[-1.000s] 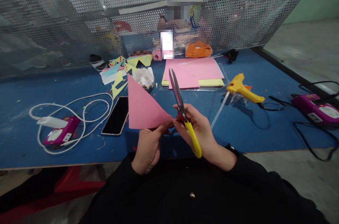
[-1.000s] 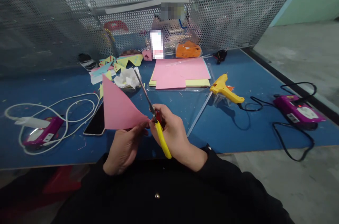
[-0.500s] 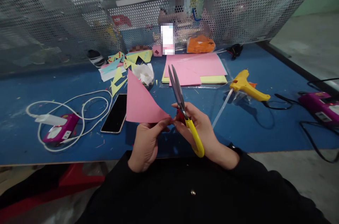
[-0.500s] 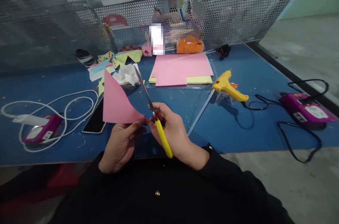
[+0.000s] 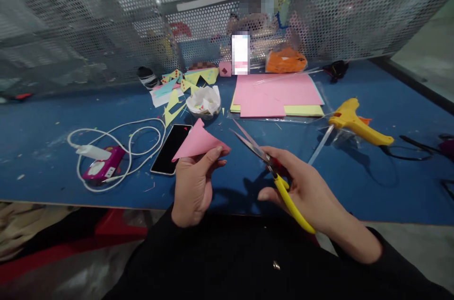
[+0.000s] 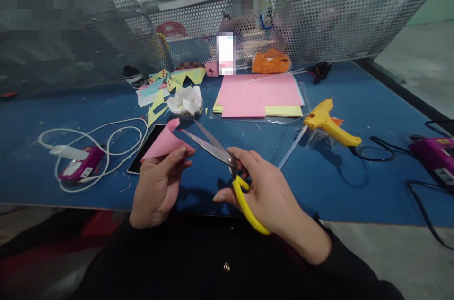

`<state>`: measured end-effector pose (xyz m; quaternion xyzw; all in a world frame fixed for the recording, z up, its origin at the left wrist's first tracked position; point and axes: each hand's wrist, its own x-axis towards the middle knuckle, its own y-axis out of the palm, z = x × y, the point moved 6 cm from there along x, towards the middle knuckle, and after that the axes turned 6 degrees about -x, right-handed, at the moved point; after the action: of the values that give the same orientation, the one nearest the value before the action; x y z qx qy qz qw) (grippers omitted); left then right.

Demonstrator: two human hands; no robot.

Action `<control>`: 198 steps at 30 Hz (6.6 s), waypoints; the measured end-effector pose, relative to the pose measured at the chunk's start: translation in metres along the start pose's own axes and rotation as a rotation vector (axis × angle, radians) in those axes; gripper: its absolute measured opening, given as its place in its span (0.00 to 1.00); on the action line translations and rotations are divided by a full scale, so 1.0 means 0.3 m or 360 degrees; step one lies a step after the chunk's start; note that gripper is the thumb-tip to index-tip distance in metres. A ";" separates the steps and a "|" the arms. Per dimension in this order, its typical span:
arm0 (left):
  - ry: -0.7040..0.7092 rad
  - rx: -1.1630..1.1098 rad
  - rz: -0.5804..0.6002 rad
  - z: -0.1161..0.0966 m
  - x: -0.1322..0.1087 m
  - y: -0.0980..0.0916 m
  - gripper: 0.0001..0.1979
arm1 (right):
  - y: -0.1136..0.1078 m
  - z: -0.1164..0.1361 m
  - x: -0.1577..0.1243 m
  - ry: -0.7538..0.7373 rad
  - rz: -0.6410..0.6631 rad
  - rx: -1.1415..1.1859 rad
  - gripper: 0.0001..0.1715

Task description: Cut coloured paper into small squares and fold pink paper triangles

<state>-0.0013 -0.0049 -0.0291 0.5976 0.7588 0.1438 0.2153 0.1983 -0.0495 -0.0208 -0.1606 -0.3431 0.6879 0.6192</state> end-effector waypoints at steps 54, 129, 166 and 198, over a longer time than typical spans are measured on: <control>0.0011 0.0038 0.0132 0.023 -0.005 -0.009 0.17 | 0.061 0.037 0.005 -0.0233 -0.0032 -0.0426 0.40; -0.0063 -0.0407 -0.0125 0.023 0.024 -0.029 0.12 | 0.075 0.040 -0.039 -0.0268 -0.0191 -0.0625 0.46; -0.0058 -0.0282 -0.0093 0.035 0.004 -0.020 0.10 | 0.070 0.037 -0.044 -0.0210 -0.0152 -0.0602 0.41; -0.0137 -0.0271 0.0000 0.061 -0.008 -0.007 0.11 | 0.070 0.046 -0.038 -0.0241 -0.0202 -0.0681 0.38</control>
<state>0.0064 -0.0084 -0.0456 0.5827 0.7340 0.1820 0.2976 0.1760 -0.0642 -0.0274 -0.2143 -0.5360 0.5692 0.5855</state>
